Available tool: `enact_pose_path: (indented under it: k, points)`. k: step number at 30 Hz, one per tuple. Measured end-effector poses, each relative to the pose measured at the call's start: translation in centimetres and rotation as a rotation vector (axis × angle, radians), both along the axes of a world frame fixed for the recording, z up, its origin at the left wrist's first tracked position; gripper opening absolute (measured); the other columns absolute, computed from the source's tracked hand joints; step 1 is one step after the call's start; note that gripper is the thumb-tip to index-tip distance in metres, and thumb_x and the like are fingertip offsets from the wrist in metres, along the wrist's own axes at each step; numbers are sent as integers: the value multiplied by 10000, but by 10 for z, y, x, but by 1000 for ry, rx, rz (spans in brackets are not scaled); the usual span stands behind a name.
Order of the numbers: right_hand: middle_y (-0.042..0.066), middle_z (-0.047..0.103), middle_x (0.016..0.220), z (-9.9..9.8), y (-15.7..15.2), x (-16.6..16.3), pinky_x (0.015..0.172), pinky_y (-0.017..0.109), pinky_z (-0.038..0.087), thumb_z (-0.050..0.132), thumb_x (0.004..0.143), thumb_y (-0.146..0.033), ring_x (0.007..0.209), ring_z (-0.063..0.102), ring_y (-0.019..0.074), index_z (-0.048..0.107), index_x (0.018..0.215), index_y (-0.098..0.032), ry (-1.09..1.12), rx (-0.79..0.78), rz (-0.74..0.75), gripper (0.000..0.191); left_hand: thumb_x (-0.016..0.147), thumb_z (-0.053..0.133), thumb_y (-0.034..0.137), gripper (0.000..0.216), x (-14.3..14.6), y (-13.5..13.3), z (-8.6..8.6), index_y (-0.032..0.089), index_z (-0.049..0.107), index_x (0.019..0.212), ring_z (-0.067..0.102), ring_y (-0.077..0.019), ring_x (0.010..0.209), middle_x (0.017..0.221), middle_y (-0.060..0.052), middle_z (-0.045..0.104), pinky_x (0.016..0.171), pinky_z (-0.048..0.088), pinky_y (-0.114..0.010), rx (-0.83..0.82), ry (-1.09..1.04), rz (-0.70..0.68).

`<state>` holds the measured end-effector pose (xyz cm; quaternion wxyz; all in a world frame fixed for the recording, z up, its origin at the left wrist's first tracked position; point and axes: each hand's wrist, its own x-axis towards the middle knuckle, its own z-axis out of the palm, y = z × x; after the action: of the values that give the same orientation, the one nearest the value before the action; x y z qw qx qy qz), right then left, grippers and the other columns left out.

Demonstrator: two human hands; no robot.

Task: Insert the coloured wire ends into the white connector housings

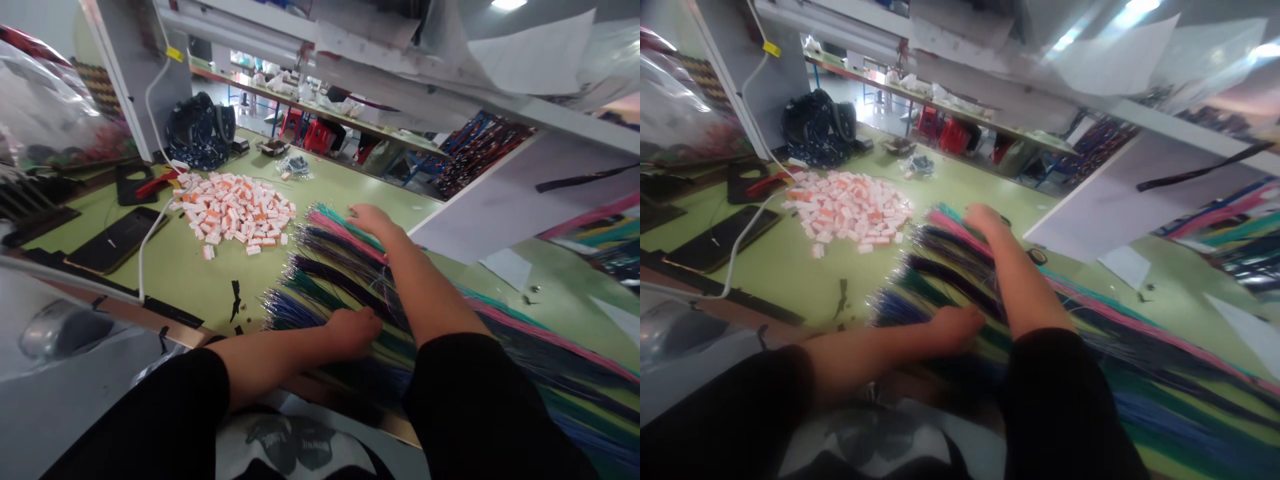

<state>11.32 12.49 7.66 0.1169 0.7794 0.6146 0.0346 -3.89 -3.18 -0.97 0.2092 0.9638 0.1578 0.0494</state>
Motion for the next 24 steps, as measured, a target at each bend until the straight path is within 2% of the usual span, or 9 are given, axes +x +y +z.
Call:
enact_pose_path:
  k: [2, 5, 8, 11, 14, 17, 20, 22, 24]
  points:
    - [122, 618, 1205, 11, -8, -17, 873, 294, 421, 473, 842, -280, 1079, 570, 226, 553, 1261, -156, 38, 47, 52, 444, 796, 464, 211, 298, -2, -1, 2, 149, 529, 1080, 651, -224, 876, 1042, -116, 574, 612, 516, -282, -9, -19, 12]
    - [103, 683, 1049, 22, -34, -41, 824, 294, 441, 502, 819, -297, 956, 617, 212, 637, 1136, -154, 190, 125, 171, 373, 795, 445, 179, 321, -7, 0, 10, 142, 514, 1106, 649, -223, 878, 1057, -114, 574, 615, 513, -284, 8, -73, 19]
    - [69, 708, 911, 27, -77, -59, 757, 313, 463, 529, 794, -321, 828, 636, 201, 680, 1009, -173, 353, 242, 277, 302, 812, 418, 173, 333, -15, 6, 24, 134, 518, 1128, 647, -231, 879, 1051, -121, 588, 616, 513, -299, 30, -119, 36]
    - [49, 708, 847, 24, -132, -70, 698, 311, 475, 517, 798, -324, 751, 638, 189, 667, 993, -189, 452, 437, 260, 281, 807, 420, 149, 311, -25, 15, 40, 137, 559, 1085, 645, -232, 899, 991, -123, 627, 644, 509, -293, 32, -111, 130]
    - [42, 703, 810, 4, -188, -79, 648, 296, 480, 519, 793, -331, 712, 636, 184, 659, 881, -204, 488, 572, 216, 208, 814, 427, 164, 280, -43, 22, 48, 143, 599, 1034, 645, -236, 914, 972, -126, 653, 674, 501, -289, 47, -76, 172]
    - [35, 696, 795, -32, -230, -92, 654, 287, 495, 479, 832, -338, 722, 641, 177, 642, 821, -225, 521, 541, 237, 199, 834, 436, 227, 249, -73, 25, 43, 159, 642, 956, 640, -255, 936, 978, -113, 674, 697, 494, -309, 32, 19, 127]
    - [83, 695, 925, -72, -246, -104, 756, 344, 513, 437, 870, -370, 871, 645, 219, 643, 902, -205, 462, 522, 243, 266, 849, 436, 252, 254, -113, 30, 32, 183, 650, 966, 628, -248, 949, 996, -84, 687, 734, 476, -321, 29, 30, 157]
    - [126, 664, 1072, -93, -247, -110, 843, 410, 496, 432, 876, -393, 1004, 612, 263, 632, 1027, -178, 392, 514, 247, 330, 875, 387, 257, 287, -142, 38, 27, 198, 647, 981, 631, -206, 878, 956, -61, 694, 729, 465, -303, -6, -46, 297]
    - [135, 646, 1121, -105, -245, -113, 879, 437, 479, 414, 889, -394, 1048, 591, 274, 619, 1097, -170, 371, 482, 263, 368, 883, 376, 283, 299, -169, 50, 23, 193, 647, 969, 626, -188, 822, 906, -57, 695, 700, 459, -289, -50, -70, 441]
